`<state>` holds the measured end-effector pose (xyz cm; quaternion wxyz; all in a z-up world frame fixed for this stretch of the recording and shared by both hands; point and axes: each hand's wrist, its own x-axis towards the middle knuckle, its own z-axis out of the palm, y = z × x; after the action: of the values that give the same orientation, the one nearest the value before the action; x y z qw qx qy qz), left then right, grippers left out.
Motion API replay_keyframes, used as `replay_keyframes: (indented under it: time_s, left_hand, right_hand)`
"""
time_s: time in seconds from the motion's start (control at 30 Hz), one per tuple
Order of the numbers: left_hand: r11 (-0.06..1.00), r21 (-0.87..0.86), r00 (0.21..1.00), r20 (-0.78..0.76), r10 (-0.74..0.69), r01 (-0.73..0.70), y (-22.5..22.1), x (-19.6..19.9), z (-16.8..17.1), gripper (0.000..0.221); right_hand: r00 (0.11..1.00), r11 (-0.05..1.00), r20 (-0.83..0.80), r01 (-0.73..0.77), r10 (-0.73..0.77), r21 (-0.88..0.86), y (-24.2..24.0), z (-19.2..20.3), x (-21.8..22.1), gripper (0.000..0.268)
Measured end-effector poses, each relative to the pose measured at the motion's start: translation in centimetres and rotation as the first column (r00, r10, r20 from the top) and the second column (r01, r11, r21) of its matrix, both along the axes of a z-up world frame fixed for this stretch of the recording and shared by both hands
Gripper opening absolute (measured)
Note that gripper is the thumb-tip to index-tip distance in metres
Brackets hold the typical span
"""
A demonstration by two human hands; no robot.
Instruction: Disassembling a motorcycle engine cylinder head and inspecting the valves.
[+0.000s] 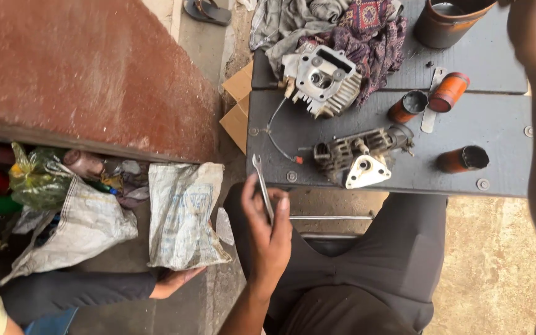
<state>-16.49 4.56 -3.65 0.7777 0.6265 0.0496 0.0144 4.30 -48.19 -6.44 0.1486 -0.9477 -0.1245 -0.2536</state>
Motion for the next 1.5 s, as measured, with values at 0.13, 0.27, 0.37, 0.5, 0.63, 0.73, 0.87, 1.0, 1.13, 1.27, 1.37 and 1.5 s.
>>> replay_keyframes:
  time_s: [0.13,0.27,0.37,0.5,0.63,0.73,0.87,1.0,1.13,1.27,1.37,1.5]
  left_hand:
    - [0.968,-0.071,0.966,0.112,-0.234,0.243,-1.5,-1.8,-0.1,0.035]
    - [0.887,-0.272,0.926,0.154,-0.343,0.374,-1.3,-3.8,3.9,0.041]
    - [0.847,-0.408,0.931,0.024,-0.364,0.341,-1.3,-5.9,2.2,0.047]
    - [0.871,-0.401,0.929,-0.113,-0.353,0.282,-1.0,-8.4,-2.7,0.030]
    - [0.904,-0.099,0.907,-0.029,-0.421,0.416,-0.4,-8.8,-4.0,0.023]
    - [0.847,0.125,0.849,0.055,-0.526,0.517,-0.8,-8.7,-3.1,0.024]
    - [0.804,0.019,0.804,0.009,-0.595,0.595,-1.9,-8.7,-3.5,0.026]
    - [0.841,0.106,0.843,0.041,-0.536,0.530,-2.0,-8.6,-2.6,0.027]
    - [0.788,0.562,0.893,0.180,-0.413,0.251,-1.4,-7.9,-2.5,0.025]
    - [0.668,0.725,0.877,0.200,-0.436,0.167,-1.1,-7.6,-3.4,0.022]
    - [0.668,0.711,0.867,0.174,-0.468,0.218,-1.1,-7.1,-3.6,0.024]
    - [0.757,0.595,0.884,0.157,-0.441,0.272,-1.0,-6.7,-4.9,0.026]
  right_hand:
    - [0.955,0.681,-0.151,-0.066,0.254,0.729,24.8,15.5,-12.7,0.034]
    - [0.881,0.494,-0.121,-0.139,0.458,0.858,28.4,8.5,-21.8,0.034]
    - [0.771,0.748,-0.221,-0.437,0.598,0.500,32.4,5.6,-26.6,0.012]
    - [0.678,0.656,-0.264,-0.418,0.686,0.629,33.1,-1.1,-30.2,0.012]
    - [0.765,0.569,-0.264,-0.159,0.588,0.807,32.6,-3.1,-30.4,0.044]
    - [0.621,0.178,-0.242,0.164,0.746,0.970,34.5,2.2,-27.7,0.058]
    - [0.555,-0.074,-0.355,0.607,0.752,0.791,32.9,-2.1,-28.4,0.048]
    - [0.685,-0.172,-0.325,0.551,0.652,0.816,33.3,-1.5,-27.9,0.050]
    - [0.882,-0.436,-0.271,0.433,0.386,0.788,32.4,-2.5,-26.1,0.038]
    - [0.767,-0.257,-0.344,0.540,0.541,0.801,32.0,-2.0,-25.8,0.034]
    - [0.698,-0.059,-0.447,0.572,0.560,0.818,31.2,-3.5,-25.2,0.023]
    - [0.728,0.061,-0.419,0.464,0.543,0.884,31.7,0.5,-24.2,0.024]
